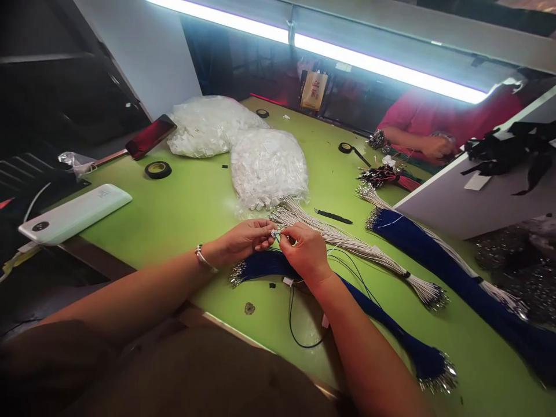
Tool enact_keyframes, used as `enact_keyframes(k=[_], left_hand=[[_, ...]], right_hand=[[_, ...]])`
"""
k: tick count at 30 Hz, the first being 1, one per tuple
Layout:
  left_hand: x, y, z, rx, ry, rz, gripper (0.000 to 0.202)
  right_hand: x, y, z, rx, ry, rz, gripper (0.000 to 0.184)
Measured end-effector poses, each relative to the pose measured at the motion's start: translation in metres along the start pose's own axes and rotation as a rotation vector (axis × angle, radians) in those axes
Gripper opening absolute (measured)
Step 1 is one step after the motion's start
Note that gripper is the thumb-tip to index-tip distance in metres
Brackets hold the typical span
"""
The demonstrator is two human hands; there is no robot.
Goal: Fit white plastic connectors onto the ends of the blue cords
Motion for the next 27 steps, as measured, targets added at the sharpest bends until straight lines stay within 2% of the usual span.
enact_keyframes(k=[6, 9, 13, 18, 22, 27], left_hand=[[0.003, 0.001, -0.001, 0.042, 0.001, 0.023, 0.039], [0.005, 0.001, -0.004, 0.085, 0.045, 0.060, 0.037], [0.005, 0.003, -0.004, 0.171, 0.103, 0.147, 0.031], [0.004, 0.003, 0.001, 0.200, 0.082, 0.144, 0.025], [0.002, 0.005, 0.002, 0.284, 0.103, 0.188, 0.025], [0.008, 0.002, -0.004, 0.205, 0.104, 0.175, 0.030]], right_hand=[[-0.003, -0.011, 0.000, -0.168, 0.009, -0.073, 0.018], [-0.006, -0.015, 0.001, -0.267, -0.004, -0.107, 0.020], [-0.010, -0.013, 0.005, -0.227, -0.004, -0.110, 0.022], [-0.013, -0.008, 0.009, -0.173, 0.018, -0.051, 0.019], [-0.012, -0.006, 0.015, -0.153, -0.098, -0.022, 0.025], [-0.010, 0.013, 0.009, 0.049, -0.183, 0.166, 0.019]])
Point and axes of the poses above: each hand's wrist, its own x-axis towards the middle knuckle, its own z-axis out of the palm, y = z × x, the point moved 8 cm from there along x, towards the middle knuckle, and after that the axes turned 12 degrees about -z, right-handed, at the moved point
